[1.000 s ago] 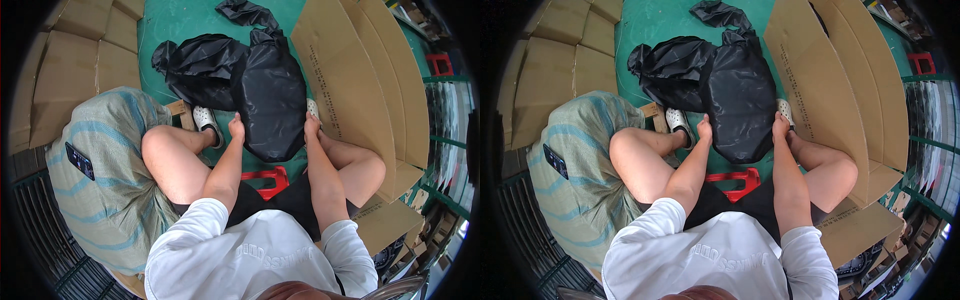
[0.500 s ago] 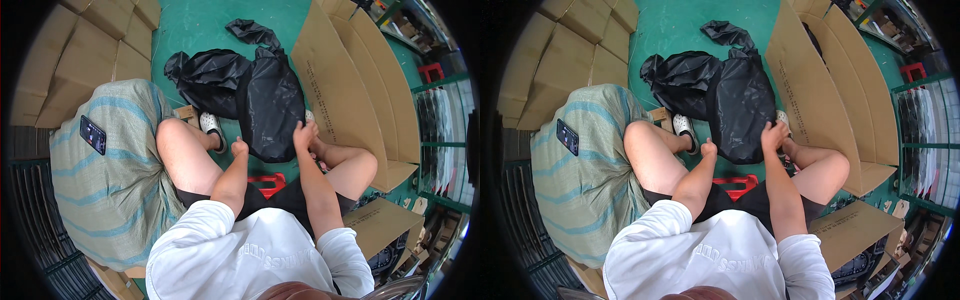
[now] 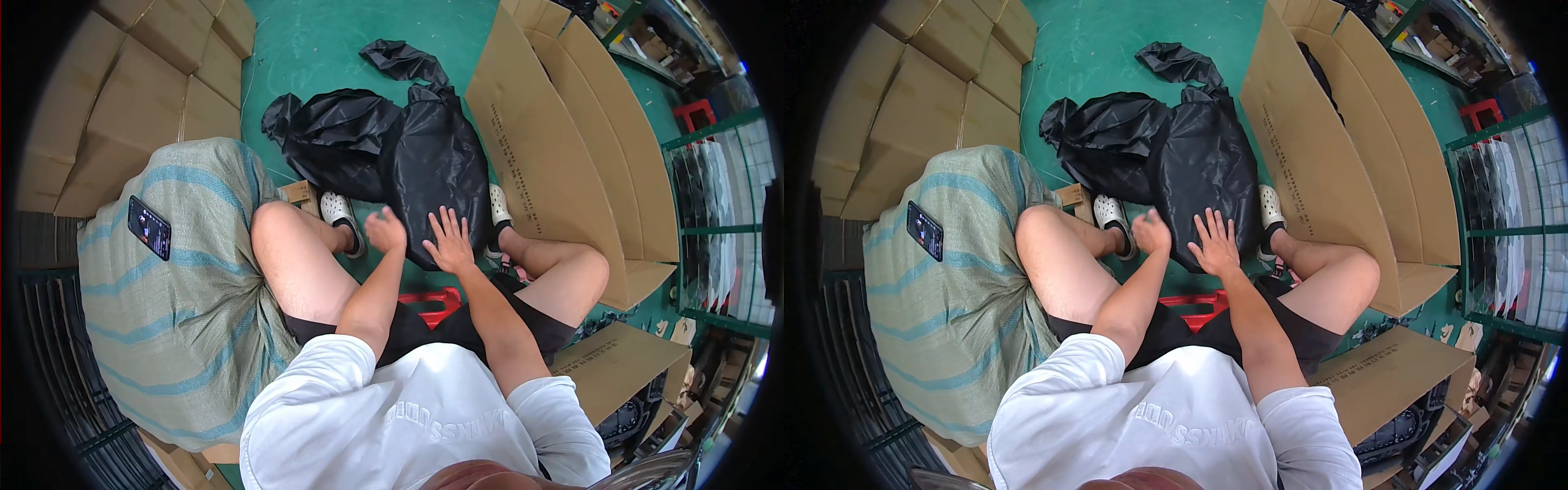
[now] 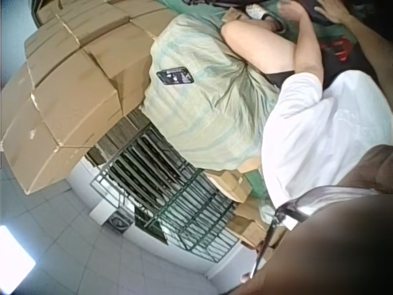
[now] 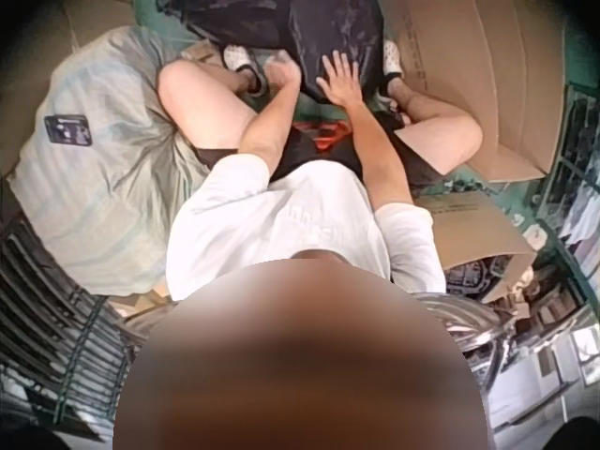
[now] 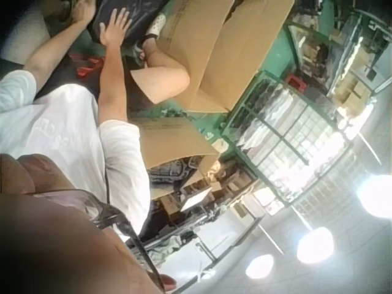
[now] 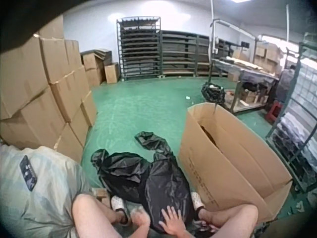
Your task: Inspecting and organizing black protective covers in a warehouse.
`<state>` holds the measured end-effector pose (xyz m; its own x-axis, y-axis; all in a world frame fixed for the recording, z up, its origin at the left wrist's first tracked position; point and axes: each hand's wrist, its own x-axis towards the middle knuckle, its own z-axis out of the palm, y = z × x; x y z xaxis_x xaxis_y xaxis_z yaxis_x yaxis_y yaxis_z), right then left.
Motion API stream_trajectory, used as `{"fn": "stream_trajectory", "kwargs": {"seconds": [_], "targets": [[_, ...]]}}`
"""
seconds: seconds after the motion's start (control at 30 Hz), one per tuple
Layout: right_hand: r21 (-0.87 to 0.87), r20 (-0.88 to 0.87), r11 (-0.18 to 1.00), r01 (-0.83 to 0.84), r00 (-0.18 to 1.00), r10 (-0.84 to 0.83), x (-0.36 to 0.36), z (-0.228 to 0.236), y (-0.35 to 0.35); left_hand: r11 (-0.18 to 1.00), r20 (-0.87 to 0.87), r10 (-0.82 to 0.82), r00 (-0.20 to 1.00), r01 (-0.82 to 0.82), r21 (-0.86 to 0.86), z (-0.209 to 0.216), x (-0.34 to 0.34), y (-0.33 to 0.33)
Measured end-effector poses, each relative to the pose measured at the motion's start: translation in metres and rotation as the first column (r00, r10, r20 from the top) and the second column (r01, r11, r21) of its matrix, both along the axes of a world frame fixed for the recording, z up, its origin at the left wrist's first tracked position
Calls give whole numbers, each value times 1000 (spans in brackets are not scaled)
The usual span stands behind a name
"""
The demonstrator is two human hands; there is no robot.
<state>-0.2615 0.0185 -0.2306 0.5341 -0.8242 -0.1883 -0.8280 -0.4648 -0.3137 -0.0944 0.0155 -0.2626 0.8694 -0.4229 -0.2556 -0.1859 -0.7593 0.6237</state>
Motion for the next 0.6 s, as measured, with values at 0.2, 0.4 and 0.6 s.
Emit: {"fn": "stream_trajectory", "kwargs": {"seconds": [0.2,0.4,0.6], "targets": [[-94,4,980,175,984,-175,6,-18,-7,626,447,-706,549,780,30,12,-22,-5],[-191,16,958,212,977,-213,6,-20,-41,549,404,-791,460,824,136,16,-29,-2],[-200,26,974,-106,993,113,12,-6,-105,535,351,-815,461,831,151,14,-27,-3]]}}
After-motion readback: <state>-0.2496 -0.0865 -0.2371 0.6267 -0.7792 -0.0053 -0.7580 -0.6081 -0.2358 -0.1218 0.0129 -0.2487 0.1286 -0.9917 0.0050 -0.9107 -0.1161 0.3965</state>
